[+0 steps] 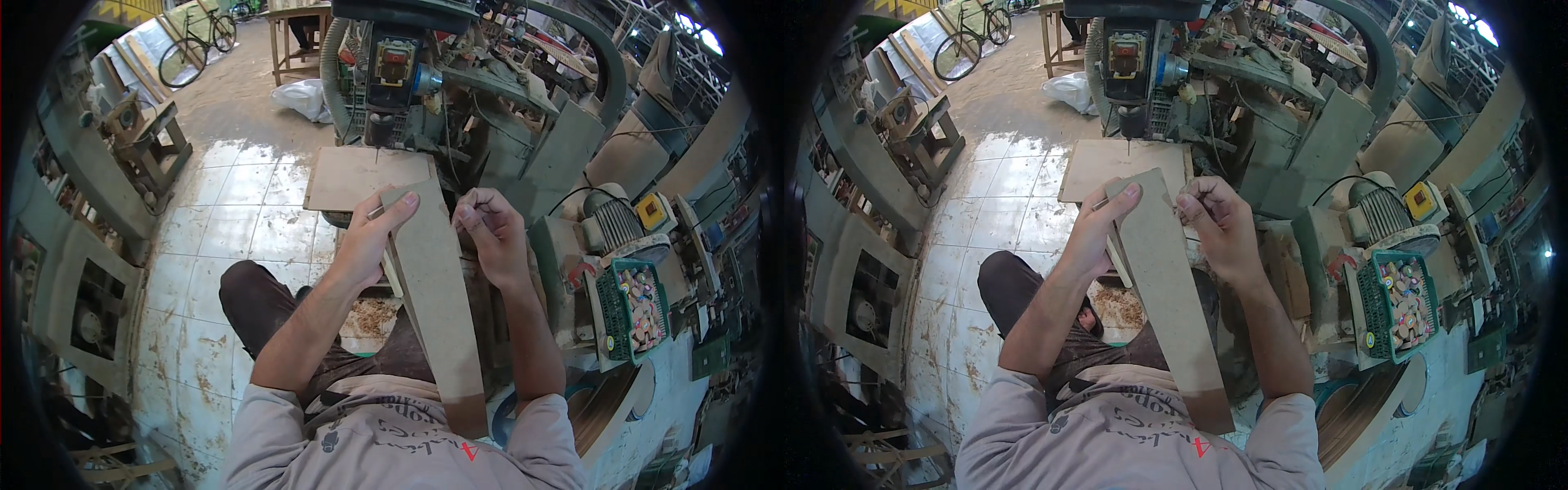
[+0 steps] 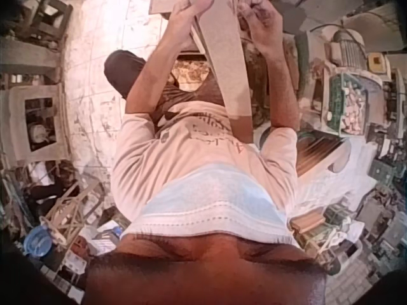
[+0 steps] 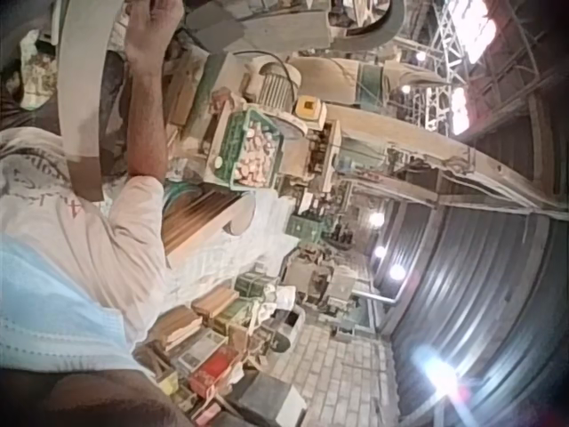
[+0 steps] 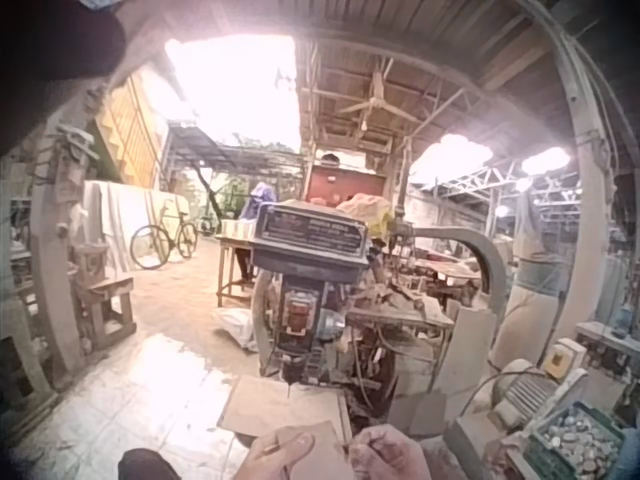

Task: The person drills holes into rectangular wooden planks using a bench drill press. They position each plank under the drill bit, operate the machine to drill, then remove and inspect the drilled plank before repeating the process with another piece.

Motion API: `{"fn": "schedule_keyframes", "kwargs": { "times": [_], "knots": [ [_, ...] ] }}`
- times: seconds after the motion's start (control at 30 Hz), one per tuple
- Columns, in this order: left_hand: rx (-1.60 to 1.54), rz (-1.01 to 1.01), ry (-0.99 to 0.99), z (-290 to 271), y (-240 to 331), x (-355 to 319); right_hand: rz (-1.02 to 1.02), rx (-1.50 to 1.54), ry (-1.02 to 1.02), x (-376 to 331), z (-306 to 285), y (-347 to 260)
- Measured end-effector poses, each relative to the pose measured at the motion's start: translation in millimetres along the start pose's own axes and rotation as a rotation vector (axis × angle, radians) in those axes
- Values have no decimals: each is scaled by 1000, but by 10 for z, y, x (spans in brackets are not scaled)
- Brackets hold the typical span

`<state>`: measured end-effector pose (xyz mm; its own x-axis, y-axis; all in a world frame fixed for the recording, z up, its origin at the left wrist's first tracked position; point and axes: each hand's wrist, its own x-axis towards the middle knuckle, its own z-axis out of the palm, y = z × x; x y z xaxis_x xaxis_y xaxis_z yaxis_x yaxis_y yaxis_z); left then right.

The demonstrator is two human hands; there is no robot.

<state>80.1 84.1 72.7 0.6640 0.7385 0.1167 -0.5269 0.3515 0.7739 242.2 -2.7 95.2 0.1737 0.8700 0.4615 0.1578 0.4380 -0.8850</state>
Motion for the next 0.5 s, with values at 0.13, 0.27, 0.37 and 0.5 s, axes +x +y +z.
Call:
{"fn": "schedule_keyframes", "kwargs": {
  "times": [0.13,0.27,0.37,0.5],
  "knots": [
    [-12,0,19,-4,-22,5,229,-114,-61,-42,-90,-78],
    [-10,9,26,-38,-49,23,294,-250,-41,-101,-44,-125],
    [3,1,37,-60,-61,26,333,-251,-99,-73,-42,-144],
    [12,-7,39,-92,-63,32,319,-226,-94,-89,-23,-112]
  ]
}}
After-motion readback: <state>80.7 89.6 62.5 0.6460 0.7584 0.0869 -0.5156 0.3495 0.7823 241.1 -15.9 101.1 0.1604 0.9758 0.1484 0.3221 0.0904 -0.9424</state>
